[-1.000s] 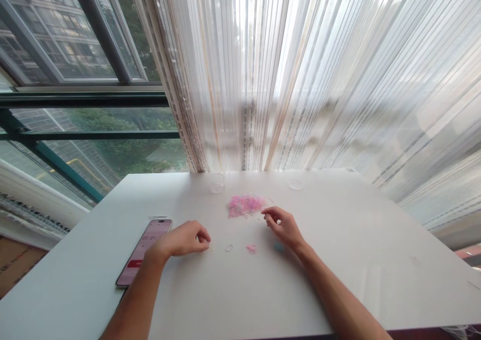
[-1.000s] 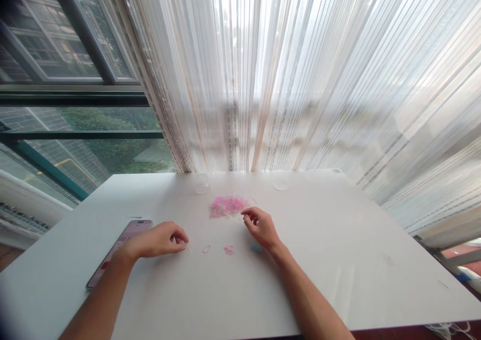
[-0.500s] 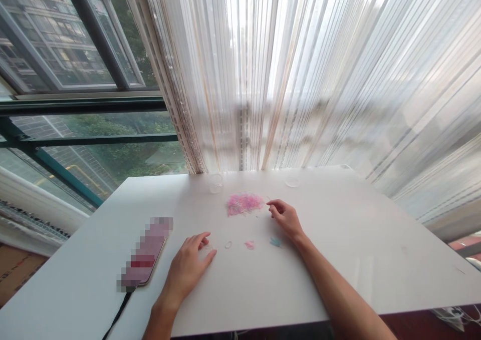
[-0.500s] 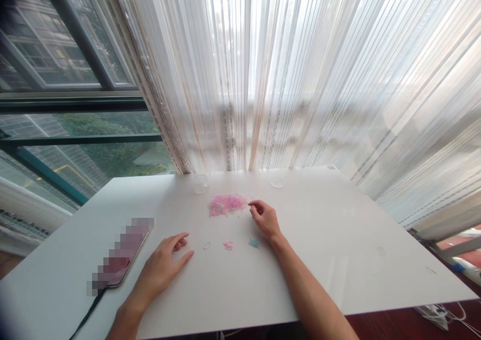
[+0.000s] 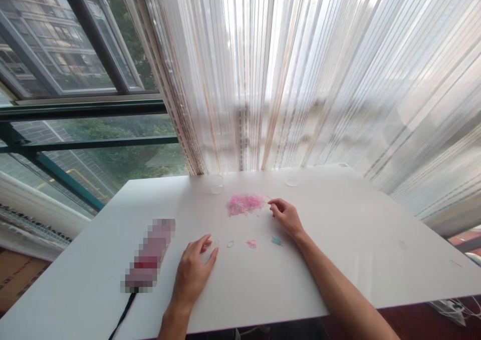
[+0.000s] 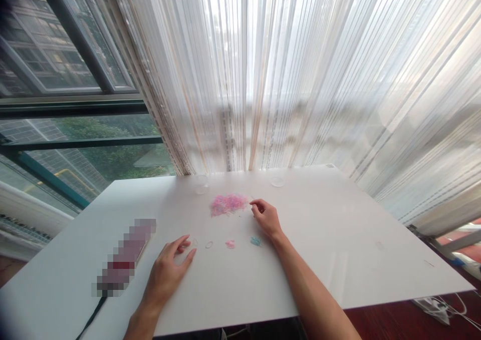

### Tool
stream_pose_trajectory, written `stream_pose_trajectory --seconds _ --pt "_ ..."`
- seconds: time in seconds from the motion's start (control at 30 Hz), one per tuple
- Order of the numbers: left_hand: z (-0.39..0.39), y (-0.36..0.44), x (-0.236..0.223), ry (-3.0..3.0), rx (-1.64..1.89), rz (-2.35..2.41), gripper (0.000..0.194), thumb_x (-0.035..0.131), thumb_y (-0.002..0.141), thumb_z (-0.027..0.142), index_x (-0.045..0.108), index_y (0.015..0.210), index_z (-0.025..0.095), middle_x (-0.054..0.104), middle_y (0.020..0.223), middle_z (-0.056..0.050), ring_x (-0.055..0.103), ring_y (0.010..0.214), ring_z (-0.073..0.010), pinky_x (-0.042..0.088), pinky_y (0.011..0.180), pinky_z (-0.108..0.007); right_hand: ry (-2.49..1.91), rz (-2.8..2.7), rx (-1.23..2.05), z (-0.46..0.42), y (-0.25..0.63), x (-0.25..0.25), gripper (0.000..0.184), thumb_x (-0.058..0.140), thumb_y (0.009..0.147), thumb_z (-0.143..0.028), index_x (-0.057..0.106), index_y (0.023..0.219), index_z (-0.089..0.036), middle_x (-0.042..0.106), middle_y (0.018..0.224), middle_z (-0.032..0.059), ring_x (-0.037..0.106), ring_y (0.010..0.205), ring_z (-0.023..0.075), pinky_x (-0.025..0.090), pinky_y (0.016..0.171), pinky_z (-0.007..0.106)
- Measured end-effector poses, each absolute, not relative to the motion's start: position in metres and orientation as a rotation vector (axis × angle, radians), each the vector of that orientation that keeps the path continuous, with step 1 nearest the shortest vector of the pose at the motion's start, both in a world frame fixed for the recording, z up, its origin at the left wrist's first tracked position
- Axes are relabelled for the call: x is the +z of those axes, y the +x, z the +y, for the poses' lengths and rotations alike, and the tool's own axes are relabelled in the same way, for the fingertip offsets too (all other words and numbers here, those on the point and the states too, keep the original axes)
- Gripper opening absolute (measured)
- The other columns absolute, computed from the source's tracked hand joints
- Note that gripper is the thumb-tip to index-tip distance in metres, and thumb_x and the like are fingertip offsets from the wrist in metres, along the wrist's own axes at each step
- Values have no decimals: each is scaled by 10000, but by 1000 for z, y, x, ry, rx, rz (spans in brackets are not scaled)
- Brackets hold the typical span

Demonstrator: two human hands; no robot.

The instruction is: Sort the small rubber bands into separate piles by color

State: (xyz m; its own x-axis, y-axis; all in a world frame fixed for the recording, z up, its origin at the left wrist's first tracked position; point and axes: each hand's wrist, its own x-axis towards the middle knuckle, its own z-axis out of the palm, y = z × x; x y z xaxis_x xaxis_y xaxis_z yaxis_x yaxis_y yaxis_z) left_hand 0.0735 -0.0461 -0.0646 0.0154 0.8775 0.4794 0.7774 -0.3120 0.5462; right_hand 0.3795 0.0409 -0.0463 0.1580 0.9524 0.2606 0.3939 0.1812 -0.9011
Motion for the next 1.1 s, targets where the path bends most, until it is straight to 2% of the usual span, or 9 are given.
stream_pose_trajectory --seconds 0.23,0.47,0.63,0.7,0.9,1.1 --pt "-49 74 -60 2192 1185 1784 261 552 884 345 656 1072 198 693 861 -53 653 749 -215 570 738 -372 -1402 -1441 672 42 377 -49 251 524 797 -344 709 862 -187 635 646 0 546 563 150 447 576 267" --pt "-48 68 -62 2162 1116 1765 278 528 921 396 648 1102 223 703 949 -56 663 781 -201 573 756 -362 -1403 -1469 659 42 376 -49 265 505 807 -343 710 866 -187 628 640 5 544 574 159 447 583 273" --pt "-49 73 -57 2352 1020 1769 326 535 919 352 637 1213 258 666 1208 -81 616 1073 -258 522 901 -437 -1412 -1471 662 39 379 -47 289 493 817 -364 709 880 -182 644 670 16 569 591 166 464 602 277" --pt "-49 74 -56 2434 939 1759 340 530 918 309 638 1240 281 666 1235 -69 587 1135 -271 506 912 -454 -1418 -1465 667 39 380 -46 291 497 816 -371 708 885 -182 648 682 17 579 597 168 471 612 280" --pt "-48 74 -60 2463 980 1739 253 519 922 251 681 1116 253 702 1165 -61 616 1090 -259 516 867 -433 -1440 -1450 675 38 379 -44 279 518 807 -378 708 865 -184 643 668 11 577 586 168 467 605 288" --pt "-43 70 -76 2488 1178 1657 238 539 908 232 650 1118 219 720 1068 -79 650 1001 -249 529 791 -386 -1526 -1446 699 37 383 -46 301 519 822 -409 701 915 -187 616 658 -1 581 584 169 474 587 281"
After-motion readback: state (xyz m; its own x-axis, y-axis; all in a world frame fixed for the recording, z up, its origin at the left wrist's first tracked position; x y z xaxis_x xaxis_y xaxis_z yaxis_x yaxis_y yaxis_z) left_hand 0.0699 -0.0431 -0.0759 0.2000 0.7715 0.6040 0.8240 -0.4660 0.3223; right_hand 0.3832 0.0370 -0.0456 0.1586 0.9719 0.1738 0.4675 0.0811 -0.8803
